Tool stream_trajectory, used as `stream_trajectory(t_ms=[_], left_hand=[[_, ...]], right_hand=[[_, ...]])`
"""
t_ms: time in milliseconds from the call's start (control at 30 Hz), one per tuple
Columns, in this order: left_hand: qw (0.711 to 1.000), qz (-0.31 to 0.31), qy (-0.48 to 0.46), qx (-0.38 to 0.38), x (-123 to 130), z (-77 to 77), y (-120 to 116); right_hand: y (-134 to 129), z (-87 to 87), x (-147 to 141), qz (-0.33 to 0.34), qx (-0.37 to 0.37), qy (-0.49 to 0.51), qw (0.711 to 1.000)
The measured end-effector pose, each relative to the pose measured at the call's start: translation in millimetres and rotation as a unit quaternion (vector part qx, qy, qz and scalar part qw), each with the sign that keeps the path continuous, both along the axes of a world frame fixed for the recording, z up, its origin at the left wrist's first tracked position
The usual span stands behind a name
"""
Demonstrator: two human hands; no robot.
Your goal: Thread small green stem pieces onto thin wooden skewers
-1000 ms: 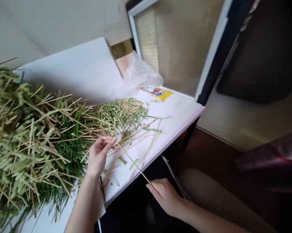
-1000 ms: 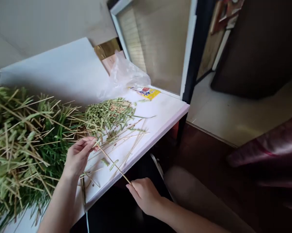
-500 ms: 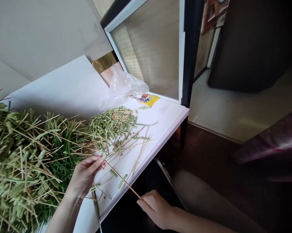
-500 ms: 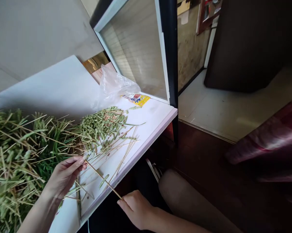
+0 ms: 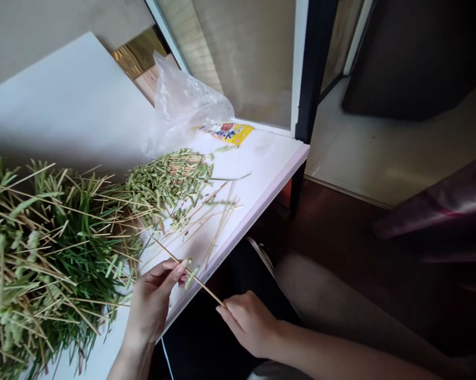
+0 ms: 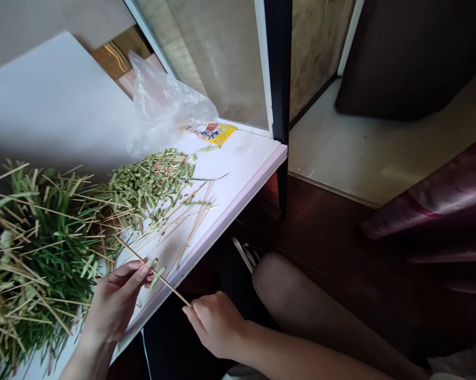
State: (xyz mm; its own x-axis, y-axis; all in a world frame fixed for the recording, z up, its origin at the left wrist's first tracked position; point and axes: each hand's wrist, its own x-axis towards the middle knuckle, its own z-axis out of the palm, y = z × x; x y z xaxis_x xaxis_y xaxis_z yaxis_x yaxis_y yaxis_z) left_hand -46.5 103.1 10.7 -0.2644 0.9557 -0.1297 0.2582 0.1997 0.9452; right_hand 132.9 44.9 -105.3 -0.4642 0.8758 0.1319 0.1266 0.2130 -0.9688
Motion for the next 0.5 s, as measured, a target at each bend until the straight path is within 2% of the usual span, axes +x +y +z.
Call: stream_trajectory(t_ms=[67,100,167,233,300,367,433,500], left_hand=[[0.999,-0.037,0.04,-0.005,-2,6.6,5],[0.995,-0.061,0.075,-0.008,-4,15.2,10],[0.982,-0.098,0.159,-0.004,-11,42.4,28],[0.966,-0.105,0.233,0.021,-19,77.8,53],[0.948,-0.091,0.297,0.068,-26,112.5,85],[0.915,-0.082,0.38,0.11,-32,138.8,123],[0.873,-0.08,0.465,0.123,-35,152.6,165],[0.831,-0.094,0.54,0.098,-37,154.2,207]], right_hand=[[2,2.7,2,-0.009,-0.014,0.014,1.0],[4,4.1,3,-0.016,-0.025,0.023,0.999],[7,6.1,4,-0.031,-0.047,0.037,0.998],[10,6.2,3,-0.048,-0.061,0.044,0.996],[12,4.5,0,-0.054,-0.068,0.045,0.995],[15,1.6,-5,-0.043,-0.078,0.031,0.996],[17,-1.9,-11,-0.012,-0.08,0.001,0.997],[21,-5.0,-17,0.022,-0.072,-0.026,0.997]])
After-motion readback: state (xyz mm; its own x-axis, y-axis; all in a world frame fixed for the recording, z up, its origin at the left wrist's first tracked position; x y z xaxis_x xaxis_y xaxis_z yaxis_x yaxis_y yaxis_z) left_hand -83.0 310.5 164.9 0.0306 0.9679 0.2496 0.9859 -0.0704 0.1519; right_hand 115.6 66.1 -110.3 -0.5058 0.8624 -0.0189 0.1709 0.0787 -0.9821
